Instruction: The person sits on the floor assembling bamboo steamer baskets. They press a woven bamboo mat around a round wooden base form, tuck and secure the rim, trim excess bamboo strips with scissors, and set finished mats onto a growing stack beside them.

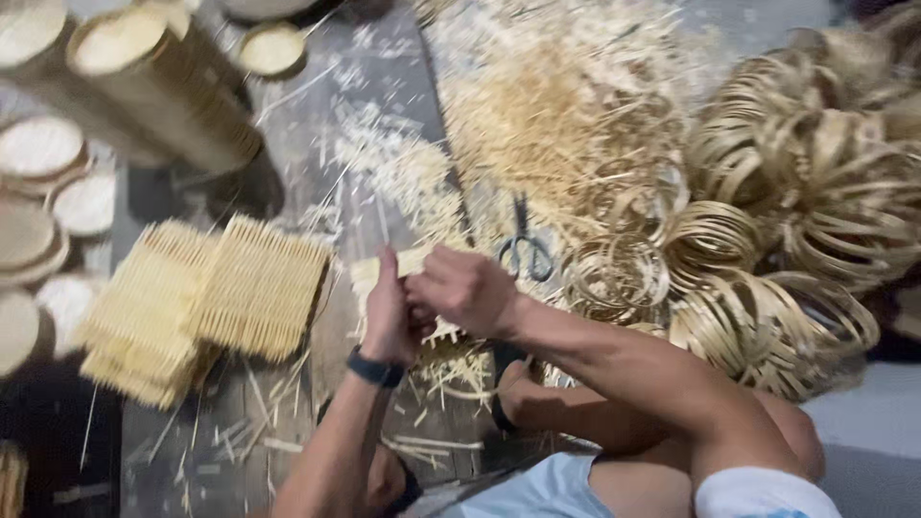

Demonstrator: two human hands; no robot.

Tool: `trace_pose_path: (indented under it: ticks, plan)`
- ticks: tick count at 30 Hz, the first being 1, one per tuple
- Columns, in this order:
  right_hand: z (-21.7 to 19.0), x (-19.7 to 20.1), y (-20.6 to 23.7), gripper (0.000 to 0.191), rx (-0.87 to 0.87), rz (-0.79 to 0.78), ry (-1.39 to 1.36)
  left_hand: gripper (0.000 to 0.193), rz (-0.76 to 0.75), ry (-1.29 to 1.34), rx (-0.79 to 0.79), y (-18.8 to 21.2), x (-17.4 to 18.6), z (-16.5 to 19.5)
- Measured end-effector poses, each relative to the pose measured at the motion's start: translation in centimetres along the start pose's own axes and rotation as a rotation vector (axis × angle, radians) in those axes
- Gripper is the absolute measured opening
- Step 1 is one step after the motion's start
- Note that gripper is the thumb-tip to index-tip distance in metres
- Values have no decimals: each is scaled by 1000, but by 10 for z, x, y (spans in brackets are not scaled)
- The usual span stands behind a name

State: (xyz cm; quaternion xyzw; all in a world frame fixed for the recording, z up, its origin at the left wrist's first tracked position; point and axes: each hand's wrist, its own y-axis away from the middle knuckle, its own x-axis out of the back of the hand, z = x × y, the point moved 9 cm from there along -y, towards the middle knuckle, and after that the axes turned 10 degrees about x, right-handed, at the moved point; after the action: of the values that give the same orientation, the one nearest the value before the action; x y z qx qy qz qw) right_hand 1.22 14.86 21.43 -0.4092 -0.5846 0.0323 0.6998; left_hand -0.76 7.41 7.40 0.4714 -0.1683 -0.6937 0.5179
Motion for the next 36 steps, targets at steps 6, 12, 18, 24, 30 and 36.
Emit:
trace_pose_path:
  ticks: [6, 12, 18, 24, 30, 36]
  plan:
    - [54, 18, 13, 35, -413, 169, -493, 103, -120, -94, -174, 8, 7, 36]
    - [65, 12, 38, 19, -637, 161, -620, 106, -116, -197, -443, 17, 22, 58]
    - [68, -2, 49, 15, -674, 195, -689, 97, -96, -234, -522, 21, 21, 55]
    - [71, -10, 54, 16, -717, 195, -709, 78, -73, -239, -532, 27, 19, 54]
    - [85, -29, 80, 28, -1097, 151, -928, 35, -113, 11, -348, 8, 38, 47]
    - [76, -42, 80, 40, -1068, 206, -1345, 38, -319, 289, -146, -14, 46, 35]
